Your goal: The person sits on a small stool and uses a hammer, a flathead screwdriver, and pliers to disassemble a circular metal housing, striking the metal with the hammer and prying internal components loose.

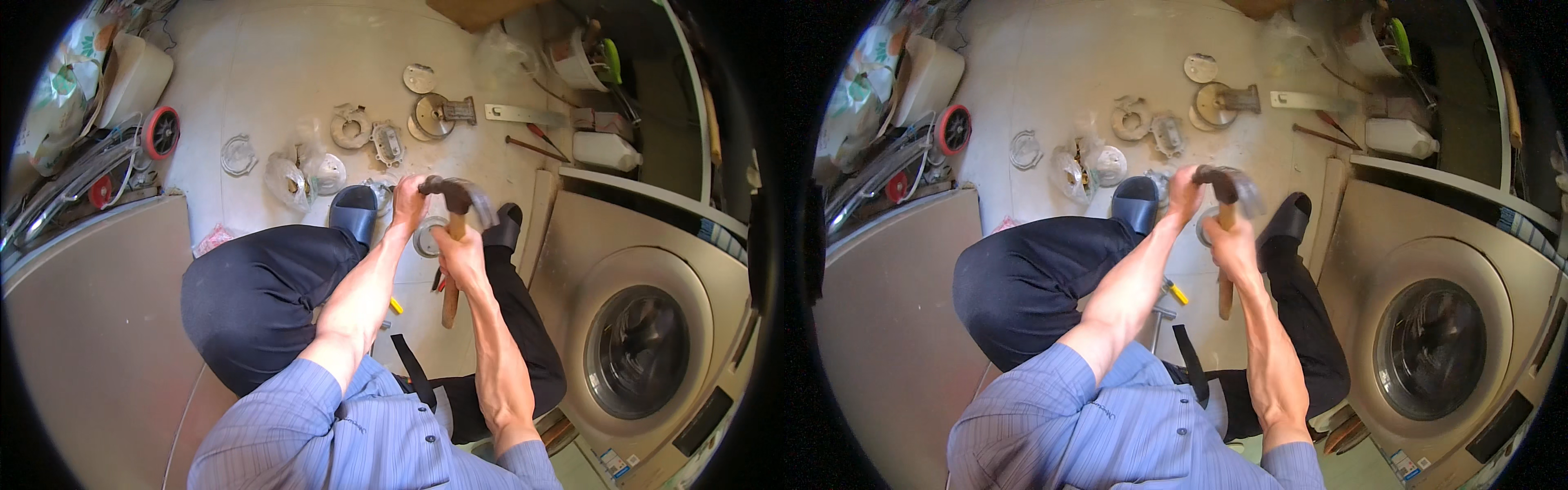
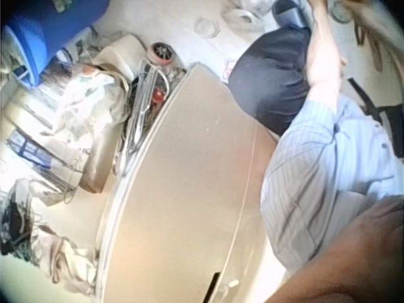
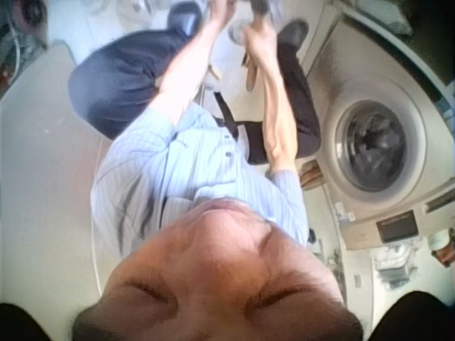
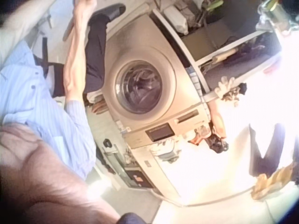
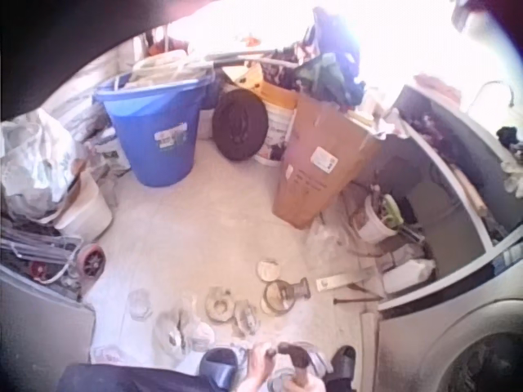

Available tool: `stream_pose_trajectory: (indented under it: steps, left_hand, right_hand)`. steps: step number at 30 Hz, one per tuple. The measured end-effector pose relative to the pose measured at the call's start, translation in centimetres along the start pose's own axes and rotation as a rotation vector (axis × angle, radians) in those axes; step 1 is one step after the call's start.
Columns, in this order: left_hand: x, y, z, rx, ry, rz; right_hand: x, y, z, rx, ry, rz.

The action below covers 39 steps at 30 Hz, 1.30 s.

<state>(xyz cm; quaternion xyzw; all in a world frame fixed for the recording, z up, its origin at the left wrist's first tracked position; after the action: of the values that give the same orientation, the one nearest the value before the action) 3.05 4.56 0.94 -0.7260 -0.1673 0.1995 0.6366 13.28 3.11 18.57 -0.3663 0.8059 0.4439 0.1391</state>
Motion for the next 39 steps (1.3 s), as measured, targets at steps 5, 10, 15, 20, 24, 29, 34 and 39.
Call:
stream_pose_trajectory:
  steps: [5, 10, 15, 20, 24, 29, 34, 39]
  left_hand:
    - [-0.3, -0.9, -1.1, -0.111, 0.159, 0.221]
    - [1.4, -0.5, -7.0, 0.129, 0.356, 0.469]
    - [1.5, -0.6, -7.2, 0.159, 0.307, 0.436]
    - [1.8, -1.5, -6.1, 0.090, 0.315, 0.449]
    - [1.5, -1.6, -5.2, 0.091, 0.278, 0.454]
    - [1.2, -1.4, -4.9, 0.068, 0.312, 0.430]
    - [1.2, -1.3, -4.8, 0.066, 0.294, 0.453]
    - [1.0, -0.6, -5.2, 0.051, 0.319, 0.457]
  right_hand:
    - [-3.6, 0.5, -2.9, 0.019, -0.144, 0.162]
    - [-4.2, -2.8, -7.7, 0.126, -0.242, 0.426]
    - [-3.0, -5.3, -9.9, 0.165, -0.287, 0.497]
    - [-1.9, -7.0, -9.4, 0.206, -0.242, 0.588]
    - [-1.1, -6.3, -8.9, 0.198, -0.238, 0.583]
    - [-1.0, -7.2, -8.7, 0.213, -0.204, 0.566]
    - [-1.1, -7.2, -8.5, 0.200, -0.203, 0.549]
    - [-0.9, -6.9, -8.5, 0.216, -0.221, 0.564]
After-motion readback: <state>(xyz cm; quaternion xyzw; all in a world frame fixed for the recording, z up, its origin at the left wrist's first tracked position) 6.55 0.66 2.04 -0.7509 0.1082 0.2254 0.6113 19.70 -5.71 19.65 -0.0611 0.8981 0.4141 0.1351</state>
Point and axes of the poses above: each hand's wrist, its own z-axis towards the middle knuckle, its own x-axis out of the palm, y = z × x, the point moved 1 cm from there along z, towards the middle knuckle, and after that the axes turned 4 degrees about -x, right-handed, at the moved point
